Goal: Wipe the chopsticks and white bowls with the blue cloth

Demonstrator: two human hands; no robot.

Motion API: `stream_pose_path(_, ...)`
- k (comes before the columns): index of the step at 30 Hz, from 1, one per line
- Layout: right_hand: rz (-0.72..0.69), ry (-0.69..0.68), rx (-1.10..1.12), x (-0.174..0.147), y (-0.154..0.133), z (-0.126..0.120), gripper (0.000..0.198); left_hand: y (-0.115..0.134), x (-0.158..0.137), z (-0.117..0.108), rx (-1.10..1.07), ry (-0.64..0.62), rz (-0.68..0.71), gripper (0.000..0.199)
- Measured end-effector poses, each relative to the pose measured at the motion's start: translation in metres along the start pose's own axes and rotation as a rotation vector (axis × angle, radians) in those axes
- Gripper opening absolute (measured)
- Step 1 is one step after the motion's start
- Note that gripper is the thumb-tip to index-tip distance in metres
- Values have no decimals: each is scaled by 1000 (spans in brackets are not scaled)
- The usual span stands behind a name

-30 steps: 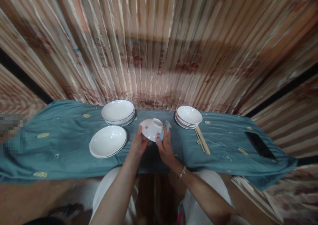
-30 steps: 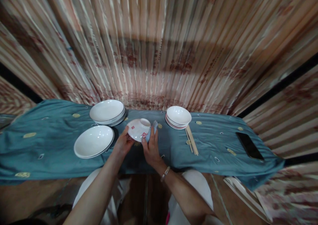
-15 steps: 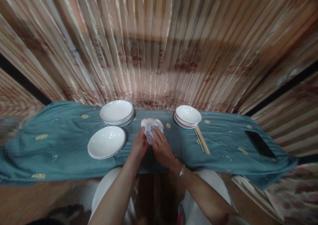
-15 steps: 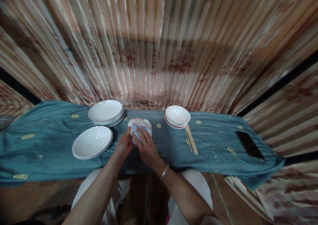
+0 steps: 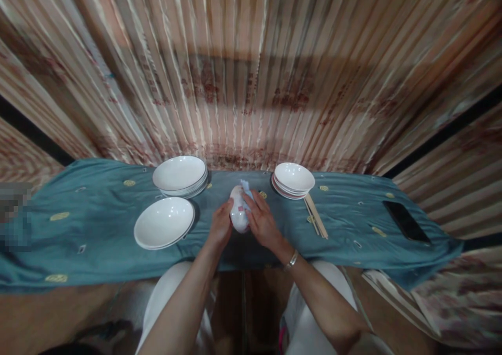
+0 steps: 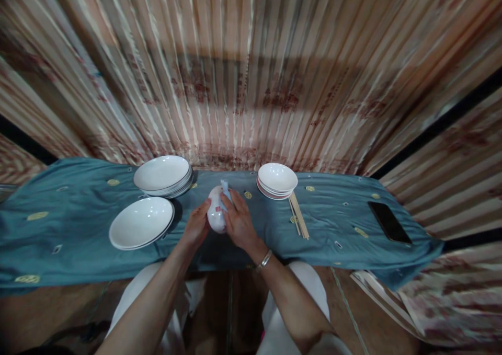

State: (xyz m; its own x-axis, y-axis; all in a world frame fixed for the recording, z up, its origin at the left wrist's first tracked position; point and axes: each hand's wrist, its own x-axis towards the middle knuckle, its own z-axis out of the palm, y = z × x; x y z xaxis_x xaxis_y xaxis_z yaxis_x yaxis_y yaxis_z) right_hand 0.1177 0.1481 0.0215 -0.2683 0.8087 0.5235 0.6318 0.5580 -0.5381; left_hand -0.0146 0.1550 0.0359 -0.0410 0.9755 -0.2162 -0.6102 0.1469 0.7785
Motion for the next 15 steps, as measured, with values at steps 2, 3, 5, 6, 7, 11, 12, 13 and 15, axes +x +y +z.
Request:
stream_pose_path(2, 136, 90, 148, 2, 11, 1, 46, 1, 0, 1, 3, 17, -1, 39)
stream_pose_path(3, 211, 143, 223, 2, 15, 1, 46, 1, 0, 1, 5, 30, -5, 37)
stream_pose_path(5, 339, 230, 344, 2, 21, 2, 48, 2, 1, 0, 13, 60, -19, 31)
stream_pose_path(6, 378, 253, 379, 2, 21, 2, 51, 2, 2, -1, 14, 71, -23, 30)
stream_pose_path(7, 399, 261, 393, 1, 20, 1, 54, 1, 3, -2, 13, 77, -25, 29)
stream_pose_path(11, 355, 181, 313, -6, 10, 1, 58, -1, 10, -5, -26, 105, 4, 31)
stream_pose_path(12, 325, 161, 275, -8, 8, 2, 54, -2, 11, -5, -40, 117, 13, 30)
stream_pose_path(13, 293, 147, 236, -9, 7, 4, 50, -2, 12, -5, -53, 128, 18, 29)
stream_pose_path(15, 238, 135, 176, -11, 8, 8, 44, -2, 13, -5, -82, 132, 16, 28)
